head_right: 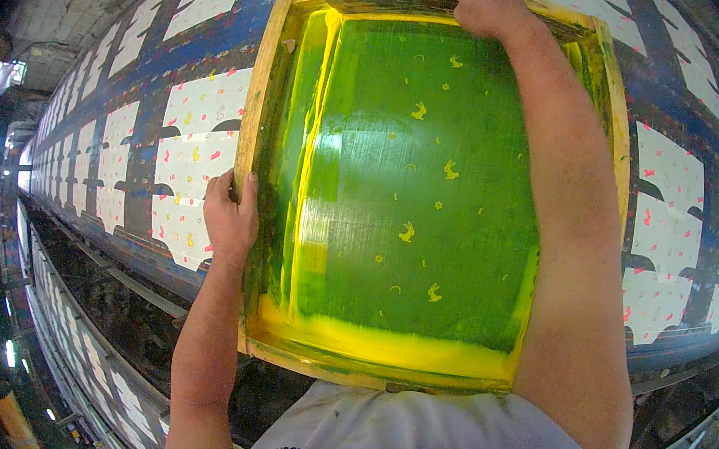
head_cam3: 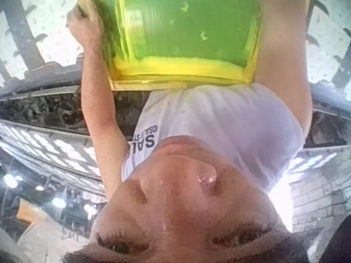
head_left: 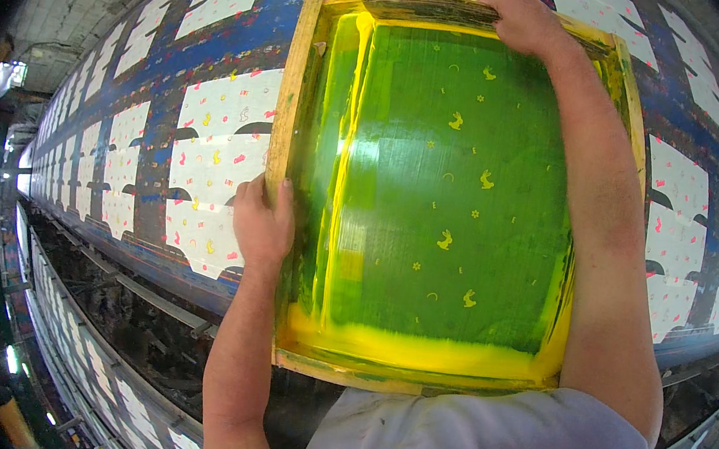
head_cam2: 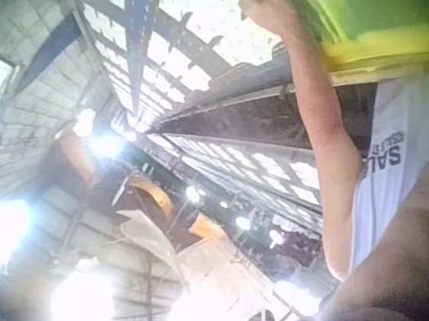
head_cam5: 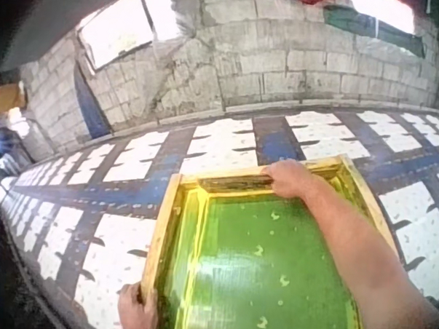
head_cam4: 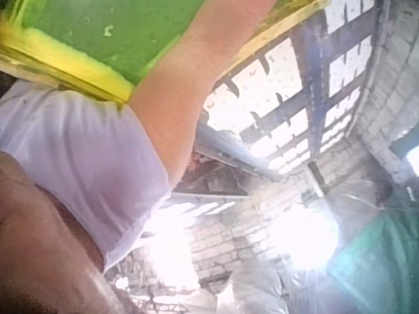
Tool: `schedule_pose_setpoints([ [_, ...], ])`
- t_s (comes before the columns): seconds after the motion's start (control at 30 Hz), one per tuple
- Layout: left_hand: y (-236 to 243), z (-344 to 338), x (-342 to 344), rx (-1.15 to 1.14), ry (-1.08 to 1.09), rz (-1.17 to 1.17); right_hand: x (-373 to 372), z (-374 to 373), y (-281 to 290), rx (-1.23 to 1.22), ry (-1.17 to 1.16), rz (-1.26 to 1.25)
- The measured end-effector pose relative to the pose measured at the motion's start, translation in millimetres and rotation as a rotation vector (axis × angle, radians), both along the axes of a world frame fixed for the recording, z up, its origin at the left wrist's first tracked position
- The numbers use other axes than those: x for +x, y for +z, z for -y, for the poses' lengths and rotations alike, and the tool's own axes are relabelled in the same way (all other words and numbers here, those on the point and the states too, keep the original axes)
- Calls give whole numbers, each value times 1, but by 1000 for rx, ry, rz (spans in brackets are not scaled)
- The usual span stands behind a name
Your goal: The person holds a screen printing frame and repeatedly pulls a squeegee across a green ink bed to spread the ink evenly. The person adjusts the frame position and repositions the squeegee multiple times while maintaining consistent pressure.
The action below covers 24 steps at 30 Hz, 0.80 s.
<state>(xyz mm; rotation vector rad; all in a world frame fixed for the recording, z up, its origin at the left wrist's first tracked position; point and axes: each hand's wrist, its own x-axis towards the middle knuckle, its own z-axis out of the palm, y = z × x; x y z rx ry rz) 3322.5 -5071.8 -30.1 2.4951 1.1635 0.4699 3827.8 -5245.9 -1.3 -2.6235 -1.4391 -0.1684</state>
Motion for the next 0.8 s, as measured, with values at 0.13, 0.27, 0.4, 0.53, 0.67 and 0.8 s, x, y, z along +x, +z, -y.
schedule_pose_setpoints([
  [0.13, -4, -2, -2, 13, -1, -18, -23, 12, 9, -43, 151, -152],
  [0.27, -10, -4, -3, 55, -7, 21, -103, 49, 23, -101, 142, -211],
  [0.4, -8, -8, -2, 61, -35, 60, -197, 93, 41, -167, 125, -273],
  [0.53, -3, -9, -3, -50, -6, -20, -289, 142, 49, -110, 151, -296],
  [0.67, -4, -13, -6, -99, -25, -2, -372, 181, 52, -103, 193, -275],
  [0.8, -3, -15, -9, -199, -7, -40, -447, 215, 59, -113, 185, -301],
])
